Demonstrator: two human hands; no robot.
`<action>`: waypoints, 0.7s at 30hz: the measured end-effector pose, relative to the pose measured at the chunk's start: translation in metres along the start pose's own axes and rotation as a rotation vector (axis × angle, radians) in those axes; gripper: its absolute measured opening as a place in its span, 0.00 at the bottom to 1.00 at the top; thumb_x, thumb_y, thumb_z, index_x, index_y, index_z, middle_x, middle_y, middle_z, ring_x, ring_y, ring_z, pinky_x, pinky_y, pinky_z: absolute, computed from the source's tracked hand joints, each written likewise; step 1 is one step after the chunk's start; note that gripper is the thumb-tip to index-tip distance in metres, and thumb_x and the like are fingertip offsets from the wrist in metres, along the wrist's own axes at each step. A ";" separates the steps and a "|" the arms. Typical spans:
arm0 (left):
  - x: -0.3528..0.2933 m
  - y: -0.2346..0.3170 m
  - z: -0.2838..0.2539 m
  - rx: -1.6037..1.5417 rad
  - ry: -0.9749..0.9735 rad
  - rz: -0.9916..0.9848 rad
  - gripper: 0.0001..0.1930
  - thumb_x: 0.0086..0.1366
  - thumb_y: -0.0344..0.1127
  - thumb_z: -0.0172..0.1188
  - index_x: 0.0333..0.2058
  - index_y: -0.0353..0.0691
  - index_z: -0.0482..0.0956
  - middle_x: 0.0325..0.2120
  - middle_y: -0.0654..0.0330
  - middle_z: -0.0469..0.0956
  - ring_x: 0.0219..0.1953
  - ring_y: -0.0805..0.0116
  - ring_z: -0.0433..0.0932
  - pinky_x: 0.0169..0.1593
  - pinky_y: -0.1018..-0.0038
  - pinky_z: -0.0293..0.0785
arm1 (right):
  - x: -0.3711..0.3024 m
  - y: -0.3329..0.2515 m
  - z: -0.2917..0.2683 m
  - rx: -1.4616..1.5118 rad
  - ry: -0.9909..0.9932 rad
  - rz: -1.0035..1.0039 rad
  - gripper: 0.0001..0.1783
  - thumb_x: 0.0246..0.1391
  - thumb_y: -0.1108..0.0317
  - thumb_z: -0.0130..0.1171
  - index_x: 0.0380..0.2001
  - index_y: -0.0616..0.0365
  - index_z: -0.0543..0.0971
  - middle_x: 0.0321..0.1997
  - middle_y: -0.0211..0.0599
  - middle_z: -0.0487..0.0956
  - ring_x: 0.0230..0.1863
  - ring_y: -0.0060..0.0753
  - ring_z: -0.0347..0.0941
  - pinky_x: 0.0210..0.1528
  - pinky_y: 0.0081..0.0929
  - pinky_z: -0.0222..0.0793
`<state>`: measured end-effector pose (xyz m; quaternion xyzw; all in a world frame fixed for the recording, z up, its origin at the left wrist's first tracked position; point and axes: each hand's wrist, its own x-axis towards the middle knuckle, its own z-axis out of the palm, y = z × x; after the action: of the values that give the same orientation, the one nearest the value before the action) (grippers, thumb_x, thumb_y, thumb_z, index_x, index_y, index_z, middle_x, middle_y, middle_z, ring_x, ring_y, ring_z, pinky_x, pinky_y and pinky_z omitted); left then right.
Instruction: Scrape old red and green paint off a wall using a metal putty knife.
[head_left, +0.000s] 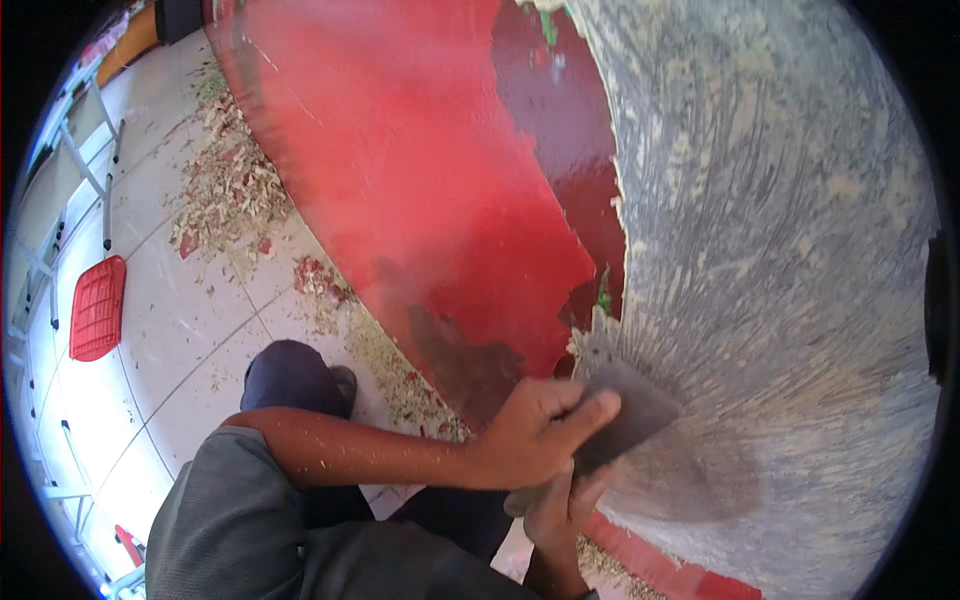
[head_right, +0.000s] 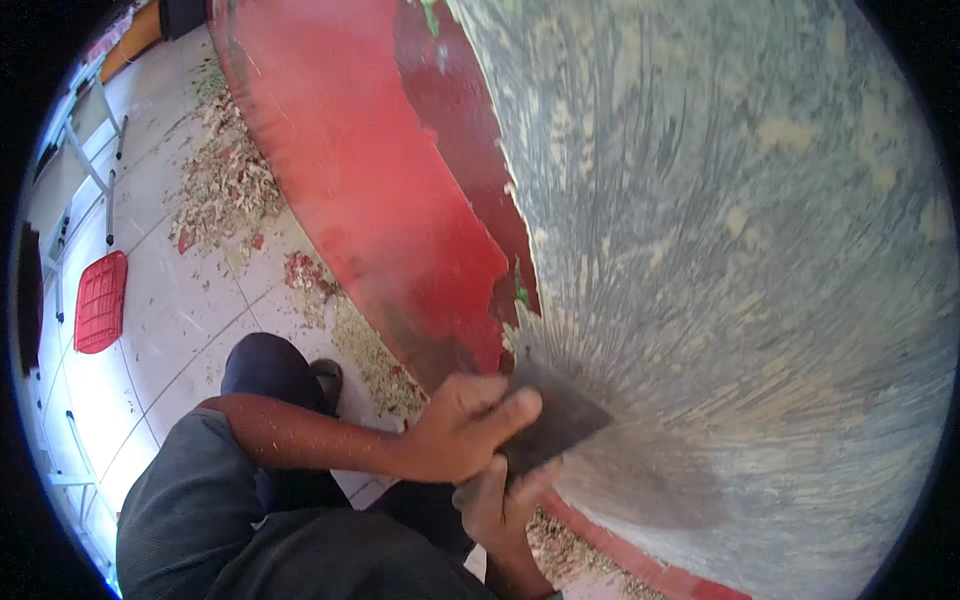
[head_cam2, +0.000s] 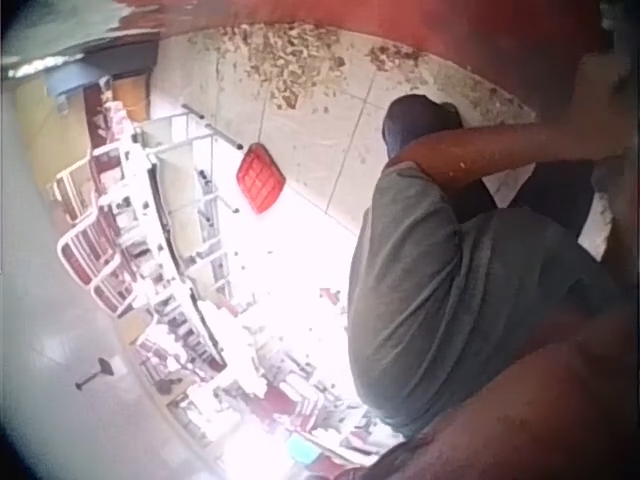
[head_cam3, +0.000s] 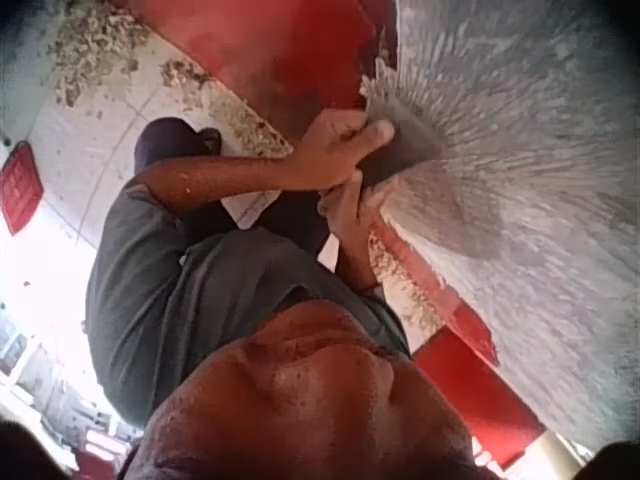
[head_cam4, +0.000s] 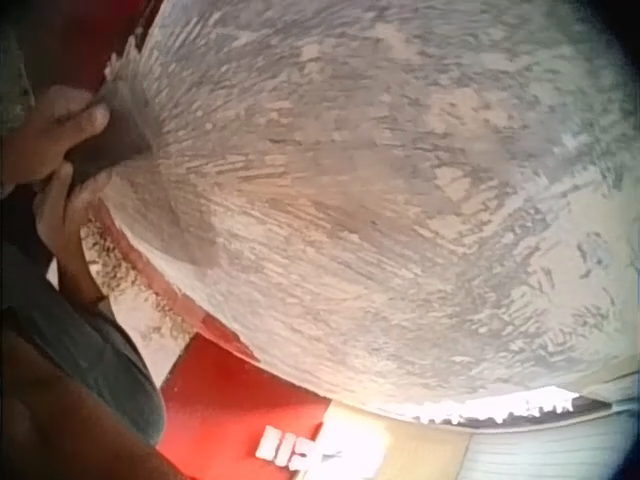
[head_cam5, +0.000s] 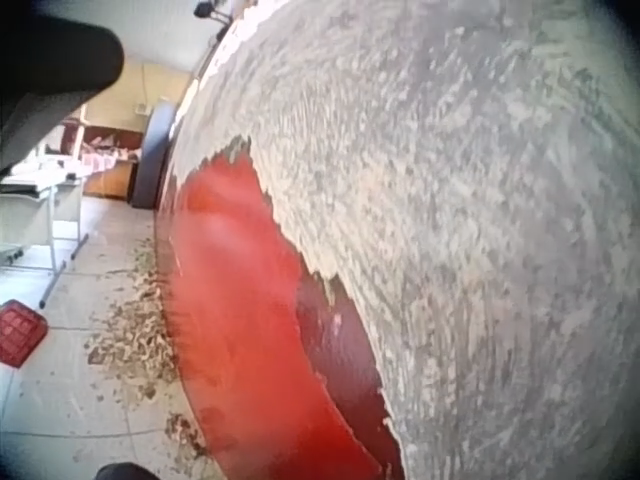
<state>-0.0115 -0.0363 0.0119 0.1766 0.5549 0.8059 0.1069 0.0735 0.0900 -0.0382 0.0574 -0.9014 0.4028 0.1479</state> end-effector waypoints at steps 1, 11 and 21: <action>-0.003 -0.003 -0.001 0.197 -0.058 -0.006 0.17 0.68 0.39 0.50 0.25 0.31 0.75 0.21 0.64 0.73 0.25 0.81 0.68 0.24 0.76 0.64 | 0.002 0.002 -0.001 0.008 0.005 -0.024 0.34 0.64 0.65 0.39 0.63 0.53 0.34 0.48 0.46 0.66 0.28 0.25 0.72 0.24 0.21 0.69; -0.020 0.002 0.015 0.280 0.050 0.352 0.11 0.60 0.33 0.58 0.23 0.31 0.76 0.18 0.56 0.70 0.19 0.70 0.69 0.24 0.75 0.65 | 0.019 -0.025 -0.024 -0.010 0.136 -0.175 0.24 0.55 0.66 0.54 0.50 0.65 0.58 0.37 0.39 0.69 0.37 0.32 0.70 0.38 0.24 0.67; -0.011 0.007 0.027 -0.359 0.075 -0.076 0.20 0.68 0.47 0.49 0.47 0.35 0.62 0.23 0.66 0.68 0.16 0.82 0.66 0.16 0.79 0.64 | 0.035 -0.056 -0.039 0.545 -0.023 0.154 0.24 0.64 0.67 0.36 0.59 0.67 0.50 0.29 0.41 0.74 0.18 0.21 0.68 0.19 0.18 0.64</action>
<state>0.0096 -0.0195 0.0254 0.1035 0.4119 0.8934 0.1461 0.0612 0.0818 0.0375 0.0308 -0.7634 0.6395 0.0857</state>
